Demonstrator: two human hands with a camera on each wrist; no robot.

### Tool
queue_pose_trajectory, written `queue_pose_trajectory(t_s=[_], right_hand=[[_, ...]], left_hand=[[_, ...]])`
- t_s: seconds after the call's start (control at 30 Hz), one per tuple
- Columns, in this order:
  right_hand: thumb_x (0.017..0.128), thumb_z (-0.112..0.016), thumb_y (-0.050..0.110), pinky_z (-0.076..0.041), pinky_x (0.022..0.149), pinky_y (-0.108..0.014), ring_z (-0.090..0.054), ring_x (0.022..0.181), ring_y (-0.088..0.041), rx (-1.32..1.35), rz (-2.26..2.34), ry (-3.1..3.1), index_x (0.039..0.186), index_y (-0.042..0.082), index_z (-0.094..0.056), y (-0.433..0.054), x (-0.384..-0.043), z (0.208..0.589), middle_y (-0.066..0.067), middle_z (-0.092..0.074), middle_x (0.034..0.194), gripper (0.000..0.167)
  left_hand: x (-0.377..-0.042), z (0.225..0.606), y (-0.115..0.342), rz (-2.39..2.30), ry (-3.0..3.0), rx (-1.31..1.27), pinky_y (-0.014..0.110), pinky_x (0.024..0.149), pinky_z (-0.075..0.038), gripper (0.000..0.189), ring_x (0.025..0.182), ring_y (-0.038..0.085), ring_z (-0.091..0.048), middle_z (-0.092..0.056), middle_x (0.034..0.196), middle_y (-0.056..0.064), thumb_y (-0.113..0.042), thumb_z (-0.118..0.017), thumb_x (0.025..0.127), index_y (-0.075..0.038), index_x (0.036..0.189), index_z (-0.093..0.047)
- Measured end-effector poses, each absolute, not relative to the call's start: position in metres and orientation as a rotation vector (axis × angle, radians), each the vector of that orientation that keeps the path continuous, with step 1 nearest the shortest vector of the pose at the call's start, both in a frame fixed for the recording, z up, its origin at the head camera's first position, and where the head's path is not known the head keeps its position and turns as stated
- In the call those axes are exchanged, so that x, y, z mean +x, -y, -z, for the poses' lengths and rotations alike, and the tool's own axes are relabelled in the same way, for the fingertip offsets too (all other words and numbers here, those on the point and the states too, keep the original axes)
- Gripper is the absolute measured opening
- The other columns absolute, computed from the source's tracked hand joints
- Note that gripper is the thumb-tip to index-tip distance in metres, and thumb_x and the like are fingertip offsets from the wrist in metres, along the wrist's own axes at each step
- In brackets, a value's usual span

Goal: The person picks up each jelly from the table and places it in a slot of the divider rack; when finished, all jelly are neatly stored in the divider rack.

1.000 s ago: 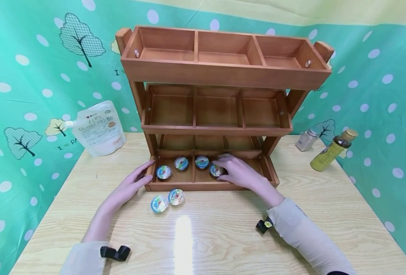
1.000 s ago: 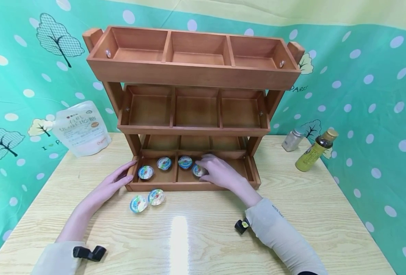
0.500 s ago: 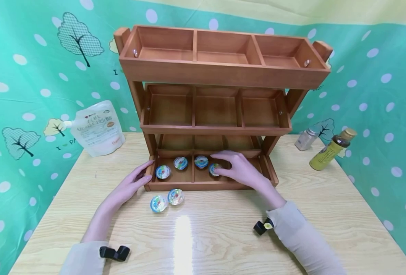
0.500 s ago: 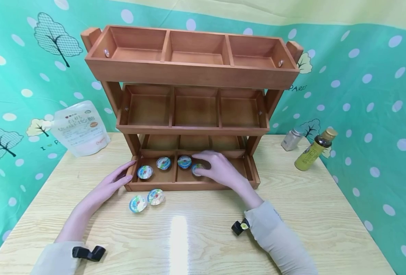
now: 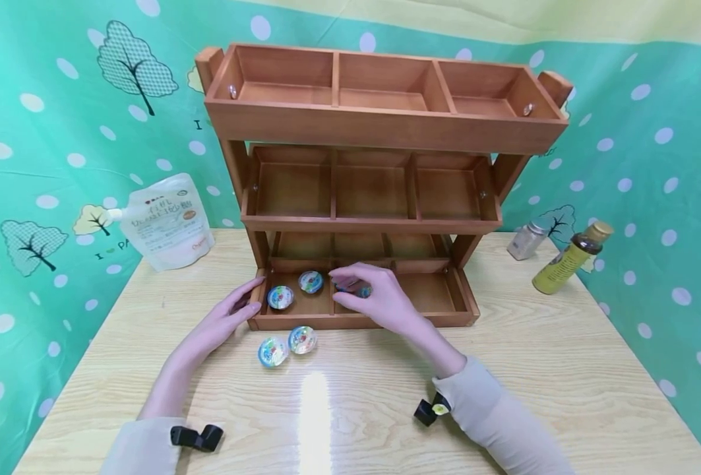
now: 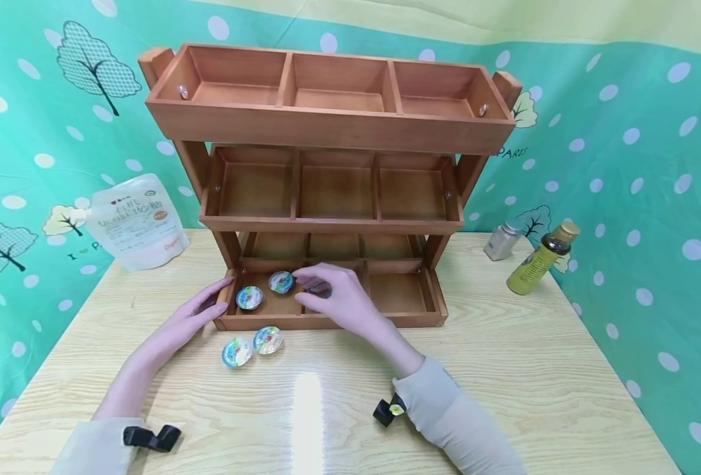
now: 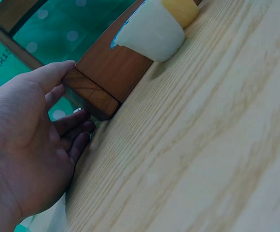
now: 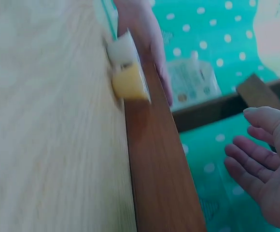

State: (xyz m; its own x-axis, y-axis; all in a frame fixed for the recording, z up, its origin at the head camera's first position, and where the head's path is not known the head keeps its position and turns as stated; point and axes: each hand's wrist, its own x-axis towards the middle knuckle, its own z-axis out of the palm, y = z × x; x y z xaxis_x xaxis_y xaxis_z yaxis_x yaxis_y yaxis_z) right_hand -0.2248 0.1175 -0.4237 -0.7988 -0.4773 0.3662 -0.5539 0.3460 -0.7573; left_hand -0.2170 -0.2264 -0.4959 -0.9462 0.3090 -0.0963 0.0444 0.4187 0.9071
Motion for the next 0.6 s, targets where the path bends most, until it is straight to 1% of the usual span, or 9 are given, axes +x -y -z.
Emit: queue_pose_trajectory(t_s=[0.13,0.23,0.27,0.37,0.5,0.6], right_hand=[[0.092,-0.079,0.017,-0.063,0.086,-0.043,-0.074,0.097,-0.016,1.039,-1.455,2.554,0.125,0.015,-0.073,-0.104,-0.215,0.425,-0.003,-0.076,0.109,0.033],[0.093,-0.078,0.016,-0.063,0.087,-0.037,-0.073,0.097,-0.015,1.093,-1.45,2.604,0.127,0.013,-0.072,-0.097,-0.208,0.429,-0.007,-0.076,0.111,0.035],[0.093,-0.078,0.016,-0.062,0.087,-0.034,-0.073,0.097,-0.015,1.106,-1.442,2.623,0.128,0.012,-0.071,-0.096,-0.206,0.43,-0.007,-0.076,0.112,0.036],[0.093,-0.077,0.014,-0.062,0.089,-0.031,-0.073,0.1,-0.018,1.156,-1.414,2.67,0.129,0.008,-0.07,-0.092,-0.201,0.434,-0.011,-0.076,0.117,0.038],[0.093,-0.078,0.016,-0.061,0.093,-0.029,-0.074,0.105,-0.019,1.211,-1.301,2.739,0.131,0.007,-0.069,-0.089,-0.197,0.439,-0.009,-0.076,0.123,0.04],[0.093,-0.078,0.02,-0.059,0.095,-0.025,-0.073,0.109,-0.016,1.218,-1.22,2.792,0.133,0.009,-0.068,-0.087,-0.195,0.441,-0.006,-0.075,0.126,0.042]], left_hand=[[-0.216,0.495,0.227,-1.548,-2.405,0.299,0.068,0.126,-0.014,0.065,0.16,0.046,-0.011,-0.015,0.174,0.014,-0.039,-0.051,0.108,-0.024,0.165,-0.025],[-0.216,0.495,0.228,-1.554,-2.394,0.298,0.069,0.126,-0.014,0.064,0.16,0.046,-0.011,-0.014,0.174,0.014,-0.039,-0.051,0.108,-0.025,0.165,-0.025],[-0.216,0.495,0.228,-1.555,-2.391,0.298,0.069,0.126,-0.014,0.064,0.16,0.046,-0.01,-0.014,0.174,0.014,-0.039,-0.051,0.108,-0.025,0.165,-0.024],[-0.216,0.495,0.228,-1.556,-2.391,0.298,0.069,0.126,-0.014,0.065,0.16,0.046,-0.011,-0.014,0.174,0.014,-0.04,-0.051,0.108,-0.025,0.165,-0.024],[-0.216,0.495,0.227,-1.555,-2.402,0.304,0.068,0.126,-0.015,0.065,0.159,0.047,-0.012,-0.014,0.174,0.015,-0.039,-0.051,0.108,-0.023,0.165,-0.025],[-0.216,0.495,0.227,-1.548,-2.416,0.309,0.067,0.126,-0.015,0.065,0.159,0.047,-0.013,-0.015,0.174,0.016,-0.04,-0.052,0.108,-0.022,0.165,-0.025]])
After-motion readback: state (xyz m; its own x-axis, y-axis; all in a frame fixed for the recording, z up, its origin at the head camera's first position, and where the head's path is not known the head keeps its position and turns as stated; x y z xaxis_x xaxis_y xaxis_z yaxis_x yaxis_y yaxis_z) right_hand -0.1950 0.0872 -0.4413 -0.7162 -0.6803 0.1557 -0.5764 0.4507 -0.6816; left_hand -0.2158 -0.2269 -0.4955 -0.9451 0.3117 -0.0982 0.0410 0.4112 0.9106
